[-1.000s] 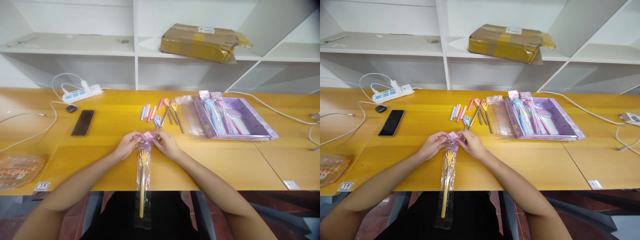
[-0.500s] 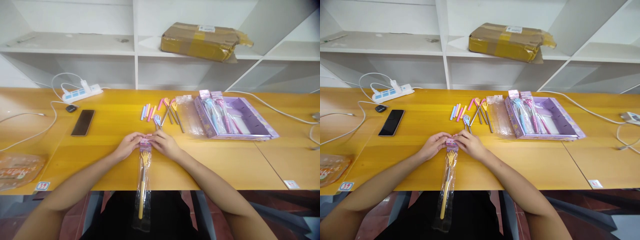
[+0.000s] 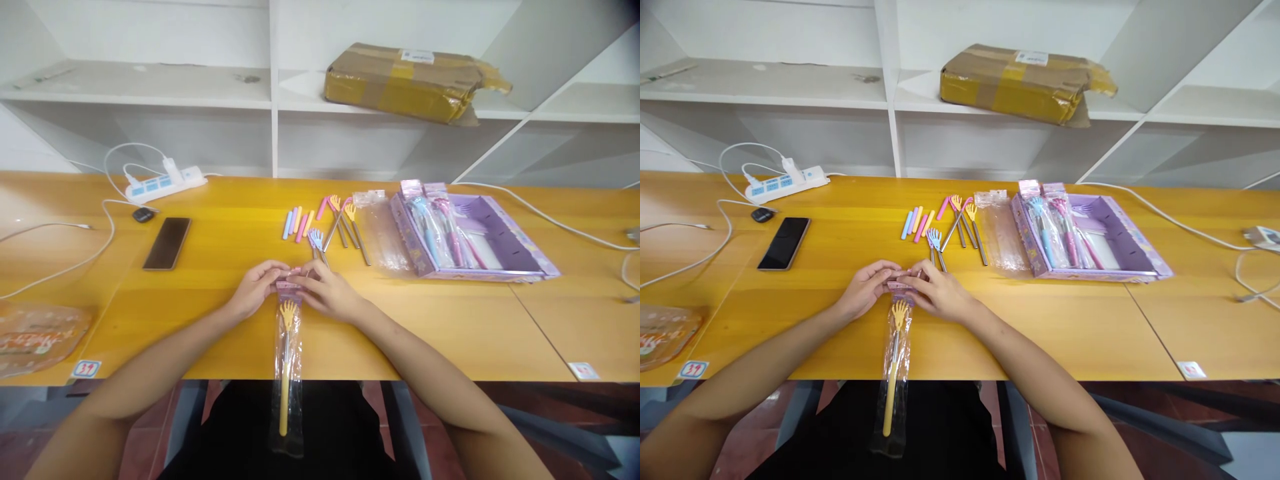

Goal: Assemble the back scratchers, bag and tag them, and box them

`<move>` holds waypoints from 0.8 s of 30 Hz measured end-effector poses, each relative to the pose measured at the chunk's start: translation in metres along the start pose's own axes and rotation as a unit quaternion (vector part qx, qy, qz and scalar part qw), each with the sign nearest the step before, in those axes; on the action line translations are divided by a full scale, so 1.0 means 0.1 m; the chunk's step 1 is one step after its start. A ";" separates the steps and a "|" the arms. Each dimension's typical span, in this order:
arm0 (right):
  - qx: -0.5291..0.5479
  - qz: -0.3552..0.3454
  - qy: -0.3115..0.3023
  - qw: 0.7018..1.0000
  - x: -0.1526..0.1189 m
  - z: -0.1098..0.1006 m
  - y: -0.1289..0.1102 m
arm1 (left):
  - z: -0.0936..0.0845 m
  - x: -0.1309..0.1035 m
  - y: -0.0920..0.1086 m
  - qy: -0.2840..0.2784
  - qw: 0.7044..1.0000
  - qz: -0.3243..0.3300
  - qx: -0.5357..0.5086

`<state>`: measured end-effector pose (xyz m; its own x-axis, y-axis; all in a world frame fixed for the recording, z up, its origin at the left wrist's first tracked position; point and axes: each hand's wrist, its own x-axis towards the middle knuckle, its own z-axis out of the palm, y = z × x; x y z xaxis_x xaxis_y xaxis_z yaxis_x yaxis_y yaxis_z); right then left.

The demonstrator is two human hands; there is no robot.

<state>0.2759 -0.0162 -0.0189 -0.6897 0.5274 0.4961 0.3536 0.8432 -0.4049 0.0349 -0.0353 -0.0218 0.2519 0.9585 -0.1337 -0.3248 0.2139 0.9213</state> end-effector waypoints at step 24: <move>0.065 -0.010 -0.037 0.997 0.12 -0.11 -0.09 | 0.05 -0.02 0.09 -0.002 0.999 0.023 -0.037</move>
<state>0.2719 -0.0167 -0.0007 -0.7427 0.4976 0.4482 0.2575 0.8300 -0.4948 0.0365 -0.0367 -0.0116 0.2393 0.9668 -0.0899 -0.4025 0.1830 0.8969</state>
